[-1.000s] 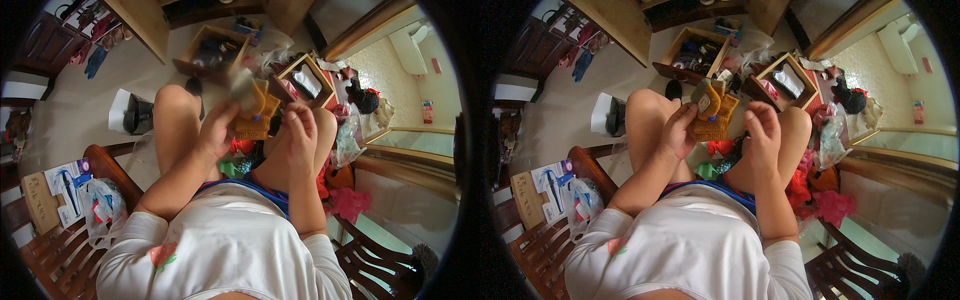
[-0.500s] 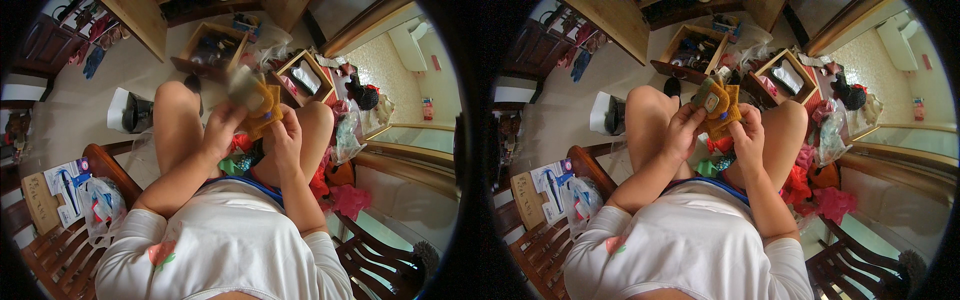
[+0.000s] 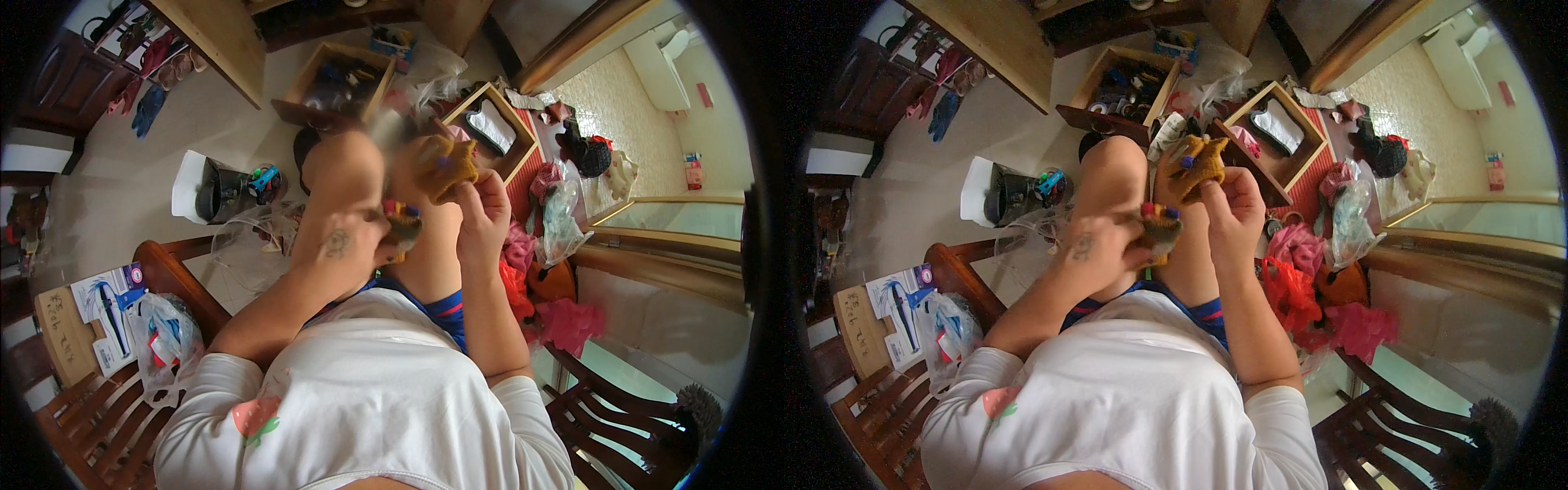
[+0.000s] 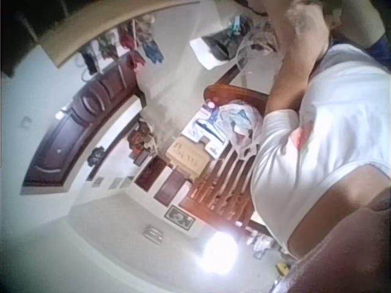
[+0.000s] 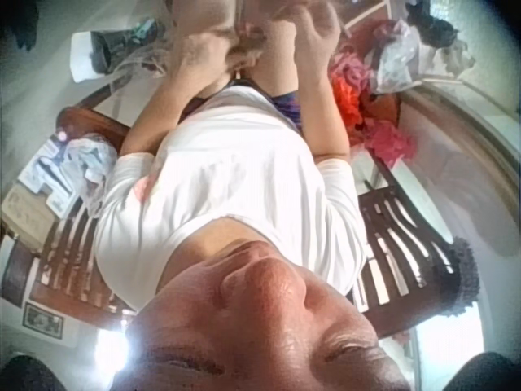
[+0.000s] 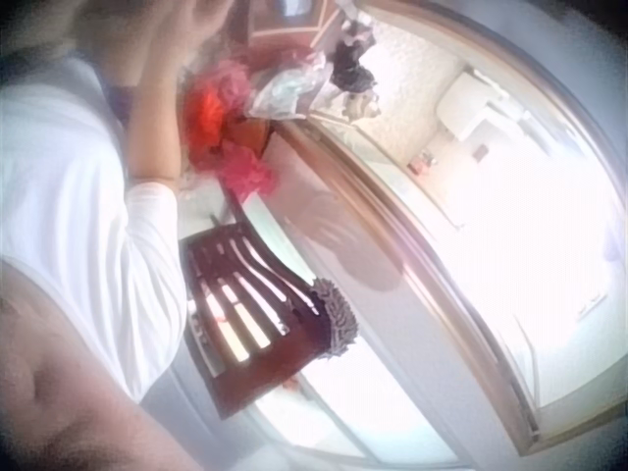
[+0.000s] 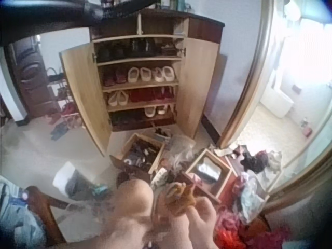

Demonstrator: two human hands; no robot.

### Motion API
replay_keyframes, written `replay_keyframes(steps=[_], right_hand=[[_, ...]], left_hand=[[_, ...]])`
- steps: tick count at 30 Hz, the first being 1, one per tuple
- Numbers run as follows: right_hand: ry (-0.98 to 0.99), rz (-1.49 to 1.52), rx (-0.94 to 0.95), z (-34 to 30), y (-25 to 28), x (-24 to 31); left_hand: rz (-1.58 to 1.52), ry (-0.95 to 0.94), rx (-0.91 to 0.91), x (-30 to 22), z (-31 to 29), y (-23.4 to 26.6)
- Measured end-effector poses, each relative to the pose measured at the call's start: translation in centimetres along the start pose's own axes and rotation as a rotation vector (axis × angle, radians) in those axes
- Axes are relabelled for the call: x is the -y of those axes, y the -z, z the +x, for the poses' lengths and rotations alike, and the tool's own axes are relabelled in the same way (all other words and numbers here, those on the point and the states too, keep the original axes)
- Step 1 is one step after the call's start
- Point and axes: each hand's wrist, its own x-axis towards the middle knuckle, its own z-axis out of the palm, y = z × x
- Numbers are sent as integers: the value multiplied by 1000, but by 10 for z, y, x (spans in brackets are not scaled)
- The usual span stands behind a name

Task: The person sorts through a pile of clothes and miscellaneous items, picking up socks, a mesh bag, and a small plush toy, placing some items into a wooden drawer.

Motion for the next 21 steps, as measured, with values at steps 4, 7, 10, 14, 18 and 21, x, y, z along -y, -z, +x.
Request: replay_keyframes(steps=[4, 7, 10, 14, 18, 21], right_hand=[[89, -226, 41, -6, -23, 2], [146, -145, 70, -11, -46, -1], [175, -248, 75, -10, -46, 0], [117, -413, 122, -12, -43, 1], [411, -769, 124, -6, -45, 9], [611, -894, 124, -3, -49, 18]], left_hand=[[-180, -139, -236, -27, 7, 27], [-277, -370, -418, -26, 17, 9], [-120, -418, -605, -10, 22, -8], [-18, -358, -694, 6, 22, -9], [7, -361, -643, 7, 24, -3], [-136, -298, -554, 7, 23, 0]])
